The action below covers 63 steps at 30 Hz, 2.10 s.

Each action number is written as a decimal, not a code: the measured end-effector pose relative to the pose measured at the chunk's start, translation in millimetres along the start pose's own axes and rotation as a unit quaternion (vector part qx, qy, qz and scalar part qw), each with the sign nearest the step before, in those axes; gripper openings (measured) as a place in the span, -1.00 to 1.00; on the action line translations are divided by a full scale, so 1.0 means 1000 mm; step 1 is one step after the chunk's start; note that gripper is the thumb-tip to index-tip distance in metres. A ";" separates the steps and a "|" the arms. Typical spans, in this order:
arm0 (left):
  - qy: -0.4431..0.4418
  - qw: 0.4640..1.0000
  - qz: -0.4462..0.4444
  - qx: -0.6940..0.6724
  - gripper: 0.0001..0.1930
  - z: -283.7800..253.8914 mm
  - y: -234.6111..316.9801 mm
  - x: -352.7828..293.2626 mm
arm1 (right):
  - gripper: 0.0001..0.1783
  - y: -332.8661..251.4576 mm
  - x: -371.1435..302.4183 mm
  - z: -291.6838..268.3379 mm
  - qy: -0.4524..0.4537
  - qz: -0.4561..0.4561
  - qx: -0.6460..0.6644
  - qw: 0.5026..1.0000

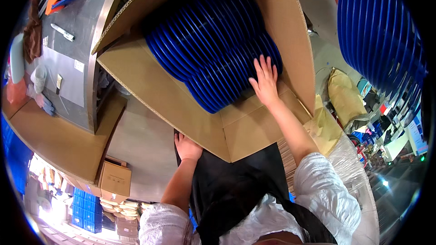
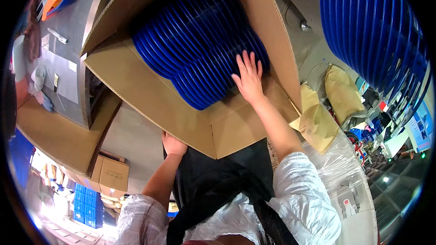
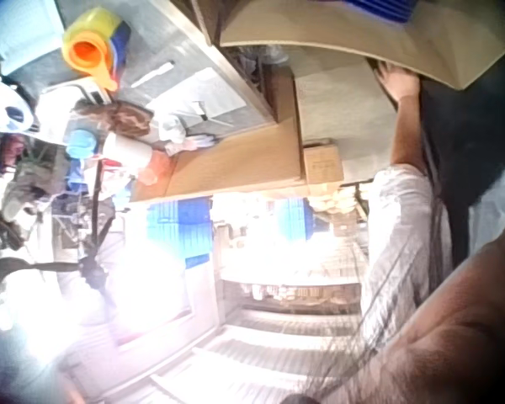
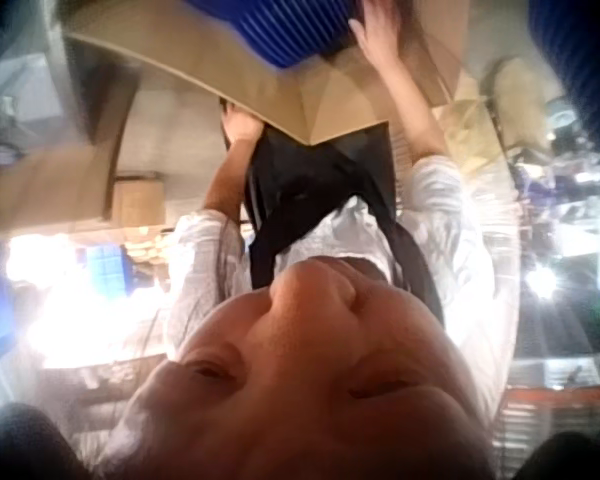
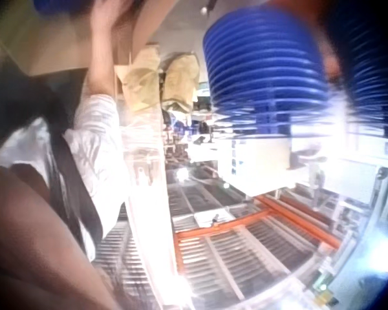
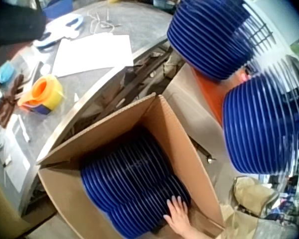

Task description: The person picks up blue plastic spools from a table and places them into a cardboard box. The person handles the spools one by one, stacking them vertically inside the box.

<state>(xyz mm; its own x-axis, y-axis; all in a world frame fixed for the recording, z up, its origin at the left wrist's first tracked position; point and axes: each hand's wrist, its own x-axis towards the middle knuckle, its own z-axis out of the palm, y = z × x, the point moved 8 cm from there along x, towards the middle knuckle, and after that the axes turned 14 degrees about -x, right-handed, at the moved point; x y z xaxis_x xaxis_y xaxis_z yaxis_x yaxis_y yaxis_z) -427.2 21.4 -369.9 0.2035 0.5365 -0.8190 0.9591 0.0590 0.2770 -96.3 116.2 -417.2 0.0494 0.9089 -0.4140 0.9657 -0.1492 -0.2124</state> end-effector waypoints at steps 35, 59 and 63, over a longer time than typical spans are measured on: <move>-0.073 0.994 -0.072 -0.030 -0.47 0.010 -0.017 0.010 | -0.16 -0.092 -0.019 0.030 0.003 -0.016 -0.054 0.998; -0.065 0.995 -0.070 -0.023 -0.45 -0.002 -0.011 0.012 | -0.32 -0.089 -0.001 0.056 -0.092 0.096 -0.066 0.989; -0.046 0.998 -0.030 -0.006 -0.49 0.004 -0.009 0.016 | -0.71 -0.062 0.024 0.068 -0.132 0.119 -0.069 0.982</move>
<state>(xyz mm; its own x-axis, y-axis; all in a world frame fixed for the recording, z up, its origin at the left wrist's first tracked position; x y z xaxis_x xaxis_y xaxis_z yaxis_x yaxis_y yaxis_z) -432.1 26.0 -387.9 0.1637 0.4516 -0.8771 0.9676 0.0995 0.2318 -172.1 120.8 -474.5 0.2283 0.7196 -0.6558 0.9608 -0.2755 0.0322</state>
